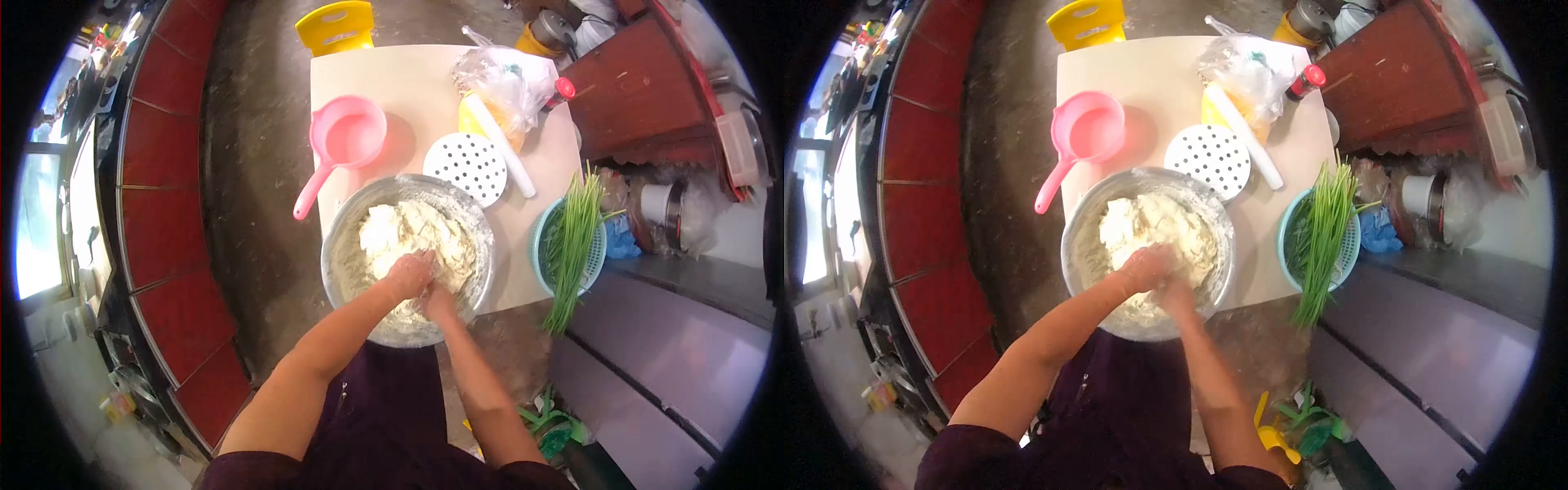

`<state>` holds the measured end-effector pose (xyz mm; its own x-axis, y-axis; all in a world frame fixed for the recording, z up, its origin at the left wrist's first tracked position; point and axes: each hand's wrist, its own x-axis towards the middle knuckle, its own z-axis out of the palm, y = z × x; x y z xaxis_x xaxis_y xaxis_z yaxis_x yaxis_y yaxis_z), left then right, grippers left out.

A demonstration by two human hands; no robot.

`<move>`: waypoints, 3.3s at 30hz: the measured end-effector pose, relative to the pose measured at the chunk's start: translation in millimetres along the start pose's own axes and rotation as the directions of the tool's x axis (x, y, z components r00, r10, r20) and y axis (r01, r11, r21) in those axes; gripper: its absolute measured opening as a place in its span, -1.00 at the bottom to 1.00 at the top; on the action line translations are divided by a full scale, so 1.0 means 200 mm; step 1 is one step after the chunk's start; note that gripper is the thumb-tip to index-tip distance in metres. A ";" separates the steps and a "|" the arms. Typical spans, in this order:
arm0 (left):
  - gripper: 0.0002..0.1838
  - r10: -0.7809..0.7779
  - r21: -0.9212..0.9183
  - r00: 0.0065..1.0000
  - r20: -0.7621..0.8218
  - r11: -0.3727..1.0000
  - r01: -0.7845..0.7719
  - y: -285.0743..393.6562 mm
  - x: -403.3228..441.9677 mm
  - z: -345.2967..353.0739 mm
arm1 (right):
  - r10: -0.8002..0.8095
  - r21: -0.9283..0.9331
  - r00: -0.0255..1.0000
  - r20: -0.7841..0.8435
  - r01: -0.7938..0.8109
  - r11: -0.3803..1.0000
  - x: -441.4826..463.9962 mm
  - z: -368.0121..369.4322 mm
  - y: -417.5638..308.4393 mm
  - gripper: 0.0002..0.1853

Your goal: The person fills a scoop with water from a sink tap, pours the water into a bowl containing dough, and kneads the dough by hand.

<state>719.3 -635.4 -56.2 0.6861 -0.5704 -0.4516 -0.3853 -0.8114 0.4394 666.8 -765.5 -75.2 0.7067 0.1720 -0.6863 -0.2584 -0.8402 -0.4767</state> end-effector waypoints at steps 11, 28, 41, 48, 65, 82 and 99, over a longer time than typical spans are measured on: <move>-0.41 -0.096 -0.773 0.955 -0.281 0.612 -0.166 -0.01 -0.20 -0.02 | 0.121 0.860 0.960 0.254 -0.281 0.427 -0.22 0.10 0.18 -0.57; -0.43 -0.546 -0.665 0.693 0.471 -0.736 -0.127 0.02 -0.36 0.46 | 0.091 0.872 0.996 0.025 -0.066 0.484 0.11 0.71 0.61 -0.83; -0.61 -0.481 -0.699 0.653 -0.585 0.707 -0.105 0.19 -0.26 0.09 | -0.132 0.261 0.969 -0.210 0.186 0.947 0.09 0.03 0.15 -0.44; -0.62 -0.549 -0.585 0.801 -0.240 0.740 0.332 0.07 -0.13 0.17 | -0.121 -0.232 0.991 -0.060 0.104 0.967 0.13 -0.12 -0.05 -0.69; -0.63 -0.762 -0.931 0.606 0.228 -0.354 -0.095 0.01 0.06 0.27 | -0.222 0.269 0.936 0.274 0.148 0.952 0.05 -0.41 -0.10 -0.54; -0.43 -0.827 -0.969 0.533 -0.180 0.054 -0.242 0.66 -0.08 0.09 | -0.310 0.897 0.841 0.443 -0.417 0.148 0.35 -0.19 -0.08 -0.26; -0.50 -0.915 -0.500 0.381 0.130 -0.393 -0.772 0.35 -0.08 0.24 | -0.424 0.906 0.841 0.335 -0.411 -0.099 -0.01 -0.33 -0.26 -0.23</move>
<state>650.9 -690.0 -56.0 0.5341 0.5086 -0.6753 -0.0701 0.8227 0.5641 721.9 -756.8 -12.2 0.4835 0.6736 -0.5590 -0.8617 0.4787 -0.1684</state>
